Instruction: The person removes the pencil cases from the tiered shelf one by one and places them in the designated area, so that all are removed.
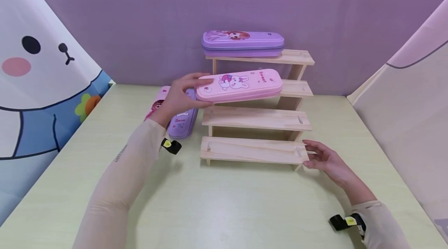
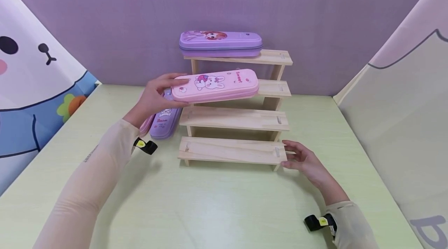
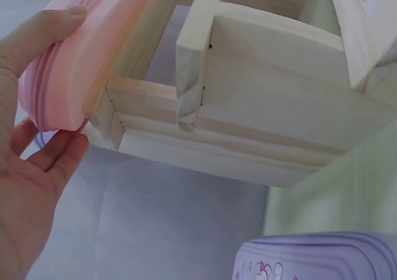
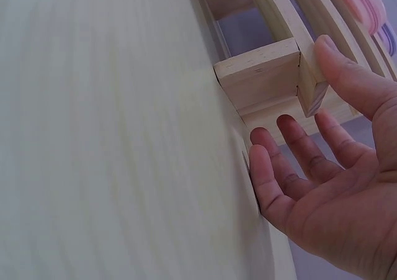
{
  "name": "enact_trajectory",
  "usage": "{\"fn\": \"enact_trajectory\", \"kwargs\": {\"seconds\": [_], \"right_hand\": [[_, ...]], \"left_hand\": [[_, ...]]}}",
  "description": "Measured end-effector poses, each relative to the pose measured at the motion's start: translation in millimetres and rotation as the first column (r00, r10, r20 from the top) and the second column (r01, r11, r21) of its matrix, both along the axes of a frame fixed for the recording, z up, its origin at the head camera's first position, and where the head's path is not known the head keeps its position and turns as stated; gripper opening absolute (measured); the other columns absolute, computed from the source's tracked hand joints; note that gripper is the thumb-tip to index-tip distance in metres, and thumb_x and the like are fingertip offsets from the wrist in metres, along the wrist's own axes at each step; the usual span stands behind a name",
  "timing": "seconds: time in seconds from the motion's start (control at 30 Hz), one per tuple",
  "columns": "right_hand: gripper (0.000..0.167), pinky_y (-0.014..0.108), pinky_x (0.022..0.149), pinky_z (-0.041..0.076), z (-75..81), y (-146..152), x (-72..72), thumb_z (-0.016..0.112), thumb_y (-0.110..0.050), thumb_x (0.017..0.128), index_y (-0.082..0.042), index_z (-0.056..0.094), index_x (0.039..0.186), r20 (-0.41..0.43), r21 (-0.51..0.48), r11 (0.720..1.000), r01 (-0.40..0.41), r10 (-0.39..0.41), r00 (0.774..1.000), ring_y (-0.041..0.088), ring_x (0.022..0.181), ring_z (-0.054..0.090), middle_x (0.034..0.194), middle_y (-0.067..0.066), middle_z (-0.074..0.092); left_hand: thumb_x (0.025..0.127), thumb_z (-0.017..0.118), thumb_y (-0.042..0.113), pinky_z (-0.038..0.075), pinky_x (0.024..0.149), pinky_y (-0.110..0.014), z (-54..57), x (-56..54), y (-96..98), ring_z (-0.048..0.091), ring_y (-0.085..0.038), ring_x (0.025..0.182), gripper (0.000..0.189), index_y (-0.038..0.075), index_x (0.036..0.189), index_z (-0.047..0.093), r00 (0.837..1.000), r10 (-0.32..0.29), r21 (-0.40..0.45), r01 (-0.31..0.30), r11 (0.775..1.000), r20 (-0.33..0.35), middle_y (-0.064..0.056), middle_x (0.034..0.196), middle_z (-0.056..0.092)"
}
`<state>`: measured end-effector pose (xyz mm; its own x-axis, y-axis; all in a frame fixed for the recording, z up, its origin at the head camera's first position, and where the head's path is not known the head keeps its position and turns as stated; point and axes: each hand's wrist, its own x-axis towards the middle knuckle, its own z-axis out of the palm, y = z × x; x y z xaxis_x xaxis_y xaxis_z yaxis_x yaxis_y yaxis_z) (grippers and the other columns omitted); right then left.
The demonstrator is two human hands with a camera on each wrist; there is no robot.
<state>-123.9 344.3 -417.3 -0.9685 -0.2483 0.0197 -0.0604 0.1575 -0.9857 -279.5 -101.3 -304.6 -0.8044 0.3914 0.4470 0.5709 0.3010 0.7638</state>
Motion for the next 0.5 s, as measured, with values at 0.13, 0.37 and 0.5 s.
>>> {"fn": "enact_trajectory", "kwargs": {"seconds": [0.13,0.37,0.5], "right_hand": [[0.056,0.022,0.082,0.055,-0.2,0,0.1,0.067,0.009,0.088,-0.015,0.054,0.137,-0.002,-0.009,1.0,-0.003,0.003,1.0,0.008,0.103,0.062,0.117,-0.009,0.06],[0.056,0.022,0.082,0.055,-0.5,0,-0.4,0.067,0.009,0.088,-0.013,0.054,0.137,-0.003,-0.015,1.0,0.0,0.0,1.0,0.008,0.103,0.062,0.117,-0.009,0.06],[0.056,0.022,0.082,0.055,-1.0,0,-1.4,0.067,0.01,0.088,-0.013,0.054,0.137,-0.009,-0.021,1.0,-0.005,0.004,1.0,0.009,0.102,0.062,0.117,-0.007,0.06]], "left_hand": [[0.068,0.093,0.014,0.037,0.11,-0.044,-1.9,2.6,-7.3,0.045,-0.018,0.132,0.062,0.016,0.126,0.071,1.0,0.022,0.02,-0.022,1.0,0.015,0.001,0.139,0.057],[0.067,0.093,0.007,0.039,0.109,-0.041,-6.5,7.6,-26.8,0.044,-0.016,0.131,0.061,0.013,0.124,0.072,0.998,0.048,0.076,-0.051,0.996,0.046,0.0,0.139,0.057],[0.066,0.091,0.001,0.044,0.104,-0.032,-10.1,11.2,-38.4,0.045,-0.018,0.129,0.06,0.01,0.122,0.072,0.998,0.061,0.114,-0.063,0.991,0.025,-0.003,0.138,0.057]]}}
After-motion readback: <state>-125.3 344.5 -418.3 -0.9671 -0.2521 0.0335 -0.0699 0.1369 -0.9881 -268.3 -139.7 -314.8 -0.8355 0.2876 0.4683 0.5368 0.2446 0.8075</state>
